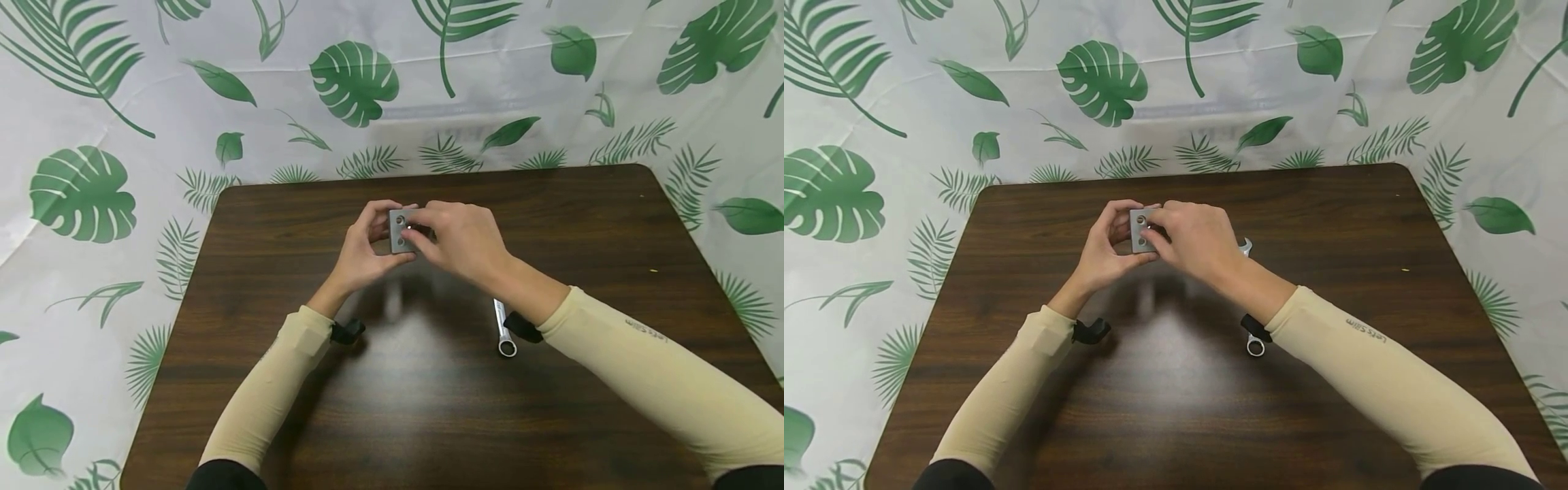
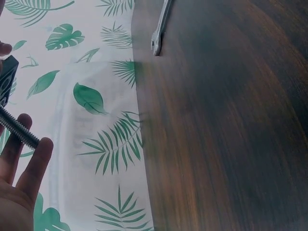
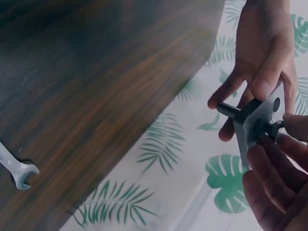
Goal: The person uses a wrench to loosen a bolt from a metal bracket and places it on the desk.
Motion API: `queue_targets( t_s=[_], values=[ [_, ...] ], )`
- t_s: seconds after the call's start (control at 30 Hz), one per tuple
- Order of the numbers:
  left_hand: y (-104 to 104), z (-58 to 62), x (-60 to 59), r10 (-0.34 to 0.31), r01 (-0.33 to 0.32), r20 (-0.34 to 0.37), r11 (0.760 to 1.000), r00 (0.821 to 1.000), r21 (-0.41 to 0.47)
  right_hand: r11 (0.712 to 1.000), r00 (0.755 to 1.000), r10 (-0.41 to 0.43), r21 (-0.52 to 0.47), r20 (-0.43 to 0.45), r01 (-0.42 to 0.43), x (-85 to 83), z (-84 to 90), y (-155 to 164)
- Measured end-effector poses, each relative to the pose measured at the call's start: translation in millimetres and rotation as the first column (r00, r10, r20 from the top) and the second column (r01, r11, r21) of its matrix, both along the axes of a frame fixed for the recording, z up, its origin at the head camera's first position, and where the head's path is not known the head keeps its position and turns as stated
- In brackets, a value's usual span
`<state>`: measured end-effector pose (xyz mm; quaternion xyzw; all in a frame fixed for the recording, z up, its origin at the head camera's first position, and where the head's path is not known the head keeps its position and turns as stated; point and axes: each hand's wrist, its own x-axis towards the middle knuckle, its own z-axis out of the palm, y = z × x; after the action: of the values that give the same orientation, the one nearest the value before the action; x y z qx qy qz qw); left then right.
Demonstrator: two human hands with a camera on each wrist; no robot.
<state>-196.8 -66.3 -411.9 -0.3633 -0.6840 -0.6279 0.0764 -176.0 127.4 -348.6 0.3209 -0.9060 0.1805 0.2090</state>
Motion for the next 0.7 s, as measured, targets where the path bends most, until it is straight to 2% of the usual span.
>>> queue_targets(
  t_s=[0.07, 0.23, 0.43, 0.5, 0.7],
  values=[
    [-0.1, 5.6, 3.7, 0.003, -0.003, 0.005, 1.000, 1.000, -0.004, 0.999, 0.999, 0.044, 0.011, -0.011, -0.043, -0.3, -1.0, 1.1],
    [-1.6, 7.2, 5.4, 0.021, -0.020, 0.022, 1.000, 1.000, -0.018, 0.993, 0.993, 0.117, 0.010, -0.032, -0.116, 0.7, -3.9, 2.1],
    [-0.2, 5.4, 3.9, 0.000, 0.000, 0.007, 1.000, 1.000, 0.000, 0.999, 0.999, -0.007, -0.045, -0.046, 0.005, -0.3, -4.9, -0.1],
    [0.7, 5.2, 3.4, -0.008, 0.008, 0.011, 1.000, 1.000, 0.003, 0.999, 0.999, -0.017, -0.046, -0.038, 0.015, -1.0, -4.4, 0.4],
    [0.0, 7.3, 3.2, 0.013, -0.013, 0.018, 1.000, 1.000, 0.004, 0.995, 0.995, 0.099, -0.006, -0.033, -0.099, -2.3, -2.9, 3.2]
  ],
)
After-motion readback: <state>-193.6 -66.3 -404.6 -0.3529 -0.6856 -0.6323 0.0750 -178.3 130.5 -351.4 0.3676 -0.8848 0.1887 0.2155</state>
